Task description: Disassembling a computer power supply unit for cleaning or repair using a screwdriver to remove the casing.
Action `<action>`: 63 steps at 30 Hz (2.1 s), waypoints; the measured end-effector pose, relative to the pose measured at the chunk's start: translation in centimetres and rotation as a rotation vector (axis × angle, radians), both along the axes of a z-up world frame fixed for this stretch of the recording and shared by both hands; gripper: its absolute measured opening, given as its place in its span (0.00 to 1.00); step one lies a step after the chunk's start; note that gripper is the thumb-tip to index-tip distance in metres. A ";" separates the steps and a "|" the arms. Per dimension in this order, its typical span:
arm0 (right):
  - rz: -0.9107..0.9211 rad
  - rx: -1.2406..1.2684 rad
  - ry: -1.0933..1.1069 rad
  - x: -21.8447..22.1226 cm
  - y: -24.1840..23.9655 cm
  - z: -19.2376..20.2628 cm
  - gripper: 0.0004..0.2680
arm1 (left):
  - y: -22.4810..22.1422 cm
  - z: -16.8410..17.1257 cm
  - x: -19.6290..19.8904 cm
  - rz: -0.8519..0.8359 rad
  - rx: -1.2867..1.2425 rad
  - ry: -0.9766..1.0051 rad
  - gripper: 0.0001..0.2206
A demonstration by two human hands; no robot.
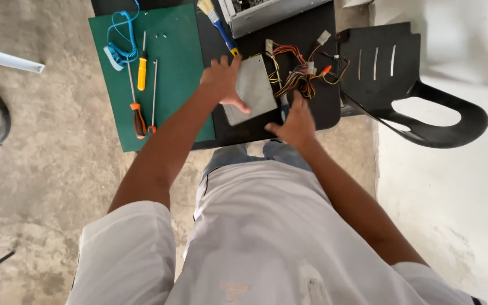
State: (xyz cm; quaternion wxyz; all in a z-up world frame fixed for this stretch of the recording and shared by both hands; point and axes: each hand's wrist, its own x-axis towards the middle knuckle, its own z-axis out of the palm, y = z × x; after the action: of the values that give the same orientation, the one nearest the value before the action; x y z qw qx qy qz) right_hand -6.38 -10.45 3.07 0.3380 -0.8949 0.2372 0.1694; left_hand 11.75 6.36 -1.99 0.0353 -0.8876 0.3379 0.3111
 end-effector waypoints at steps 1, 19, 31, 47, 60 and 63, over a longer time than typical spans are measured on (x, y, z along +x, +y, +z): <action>-0.007 -0.003 -0.002 -0.3 0.9 -1.4 0.42 | 0.2 -0.4 -0.5 -0.007 -0.003 -0.002 0.72; -0.403 0.787 -0.446 0.3 5.6 -0.8 0.25 | 4.6 6.6 -8.2 1.069 -0.698 0.589 0.43; -0.554 0.701 -0.100 2.8 10.0 3.5 0.30 | 6.9 3.8 -8.3 0.954 -0.695 0.331 0.33; -0.355 0.461 -0.256 1.9 8.5 -2.0 0.19 | 7.1 -2.7 -8.1 0.989 -0.761 0.281 0.30; -0.414 0.400 -0.321 1.6 9.3 -0.3 0.21 | 6.1 -3.2 -9.8 1.100 -0.779 0.307 0.29; -0.493 0.463 -0.081 3.6 7.1 -6.2 0.24 | 5.7 -6.0 -8.2 1.003 -0.855 0.285 0.31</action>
State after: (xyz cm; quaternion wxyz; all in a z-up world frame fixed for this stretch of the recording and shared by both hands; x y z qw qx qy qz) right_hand -2.82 -3.38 -3.13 0.5722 -0.7162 0.3878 0.0962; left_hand 3.52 12.04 -7.96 -0.5127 -0.8232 -0.0205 0.2430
